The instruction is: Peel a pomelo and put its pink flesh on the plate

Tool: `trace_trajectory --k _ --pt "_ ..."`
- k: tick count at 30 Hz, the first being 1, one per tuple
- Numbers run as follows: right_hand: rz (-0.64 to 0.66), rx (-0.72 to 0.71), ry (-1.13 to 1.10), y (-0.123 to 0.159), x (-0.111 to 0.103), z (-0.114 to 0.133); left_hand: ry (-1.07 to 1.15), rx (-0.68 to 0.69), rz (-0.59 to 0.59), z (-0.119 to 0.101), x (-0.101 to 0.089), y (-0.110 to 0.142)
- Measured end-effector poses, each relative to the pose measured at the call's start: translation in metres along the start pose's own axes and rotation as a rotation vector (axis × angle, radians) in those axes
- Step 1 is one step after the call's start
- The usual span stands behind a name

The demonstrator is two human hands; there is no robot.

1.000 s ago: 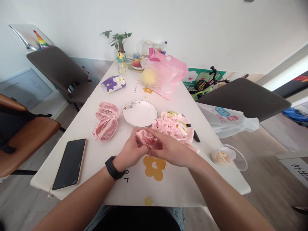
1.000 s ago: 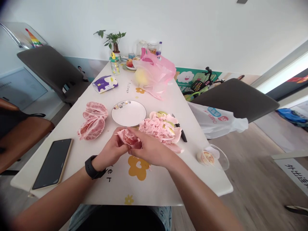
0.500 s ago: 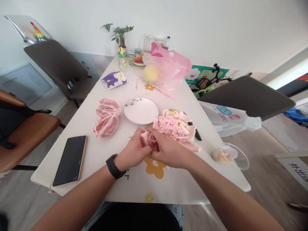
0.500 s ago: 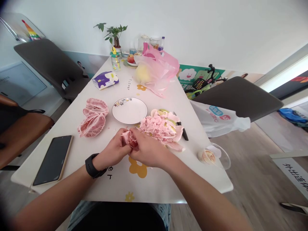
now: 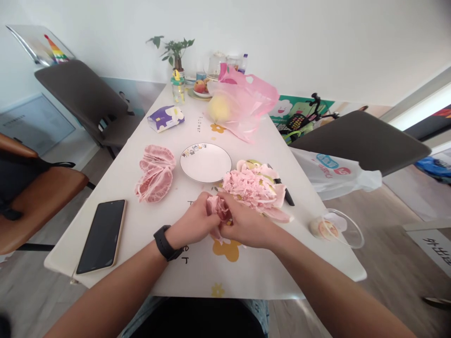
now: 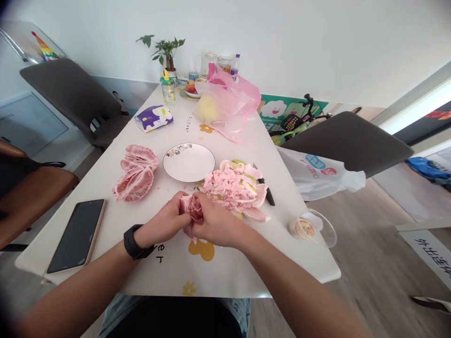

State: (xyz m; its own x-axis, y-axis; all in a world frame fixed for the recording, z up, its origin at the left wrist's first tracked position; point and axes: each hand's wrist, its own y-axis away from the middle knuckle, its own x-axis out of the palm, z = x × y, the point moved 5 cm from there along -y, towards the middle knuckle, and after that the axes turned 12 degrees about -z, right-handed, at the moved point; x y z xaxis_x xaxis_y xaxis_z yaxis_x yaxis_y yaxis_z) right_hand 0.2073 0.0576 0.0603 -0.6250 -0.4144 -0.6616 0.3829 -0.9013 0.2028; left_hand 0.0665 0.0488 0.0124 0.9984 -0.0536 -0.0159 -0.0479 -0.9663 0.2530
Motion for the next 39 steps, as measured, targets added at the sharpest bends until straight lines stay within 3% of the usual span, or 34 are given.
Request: trace_trajectory --k 12,16,21,24,30,34,39 --pt "-0.058 -0.134 0.039 0.0 0.005 0.014 0.008 -0.059 0.241 -0.002 0.0 0.003" --pt "-0.073 -0.151 0.002 0.0 0.008 0.011 0.002 -0.057 0.242 -0.01 -0.002 0.005" --pt "-0.08 -0.129 -0.08 -0.002 0.009 0.002 0.105 0.091 0.179 -0.014 -0.006 0.001" --pt "-0.057 -0.121 -0.127 -0.003 0.01 -0.002 0.153 0.114 0.225 -0.008 -0.005 -0.001" --pt "-0.032 -0.127 -0.199 -0.004 0.007 -0.01 0.174 0.035 0.326 -0.001 -0.003 -0.001" --pt "-0.021 -0.102 -0.273 -0.006 0.008 -0.014 0.169 -0.036 0.31 -0.001 -0.004 -0.002" --pt "-0.183 -0.037 -0.203 -0.012 0.001 -0.007 0.135 -0.102 0.149 -0.001 -0.004 -0.007"
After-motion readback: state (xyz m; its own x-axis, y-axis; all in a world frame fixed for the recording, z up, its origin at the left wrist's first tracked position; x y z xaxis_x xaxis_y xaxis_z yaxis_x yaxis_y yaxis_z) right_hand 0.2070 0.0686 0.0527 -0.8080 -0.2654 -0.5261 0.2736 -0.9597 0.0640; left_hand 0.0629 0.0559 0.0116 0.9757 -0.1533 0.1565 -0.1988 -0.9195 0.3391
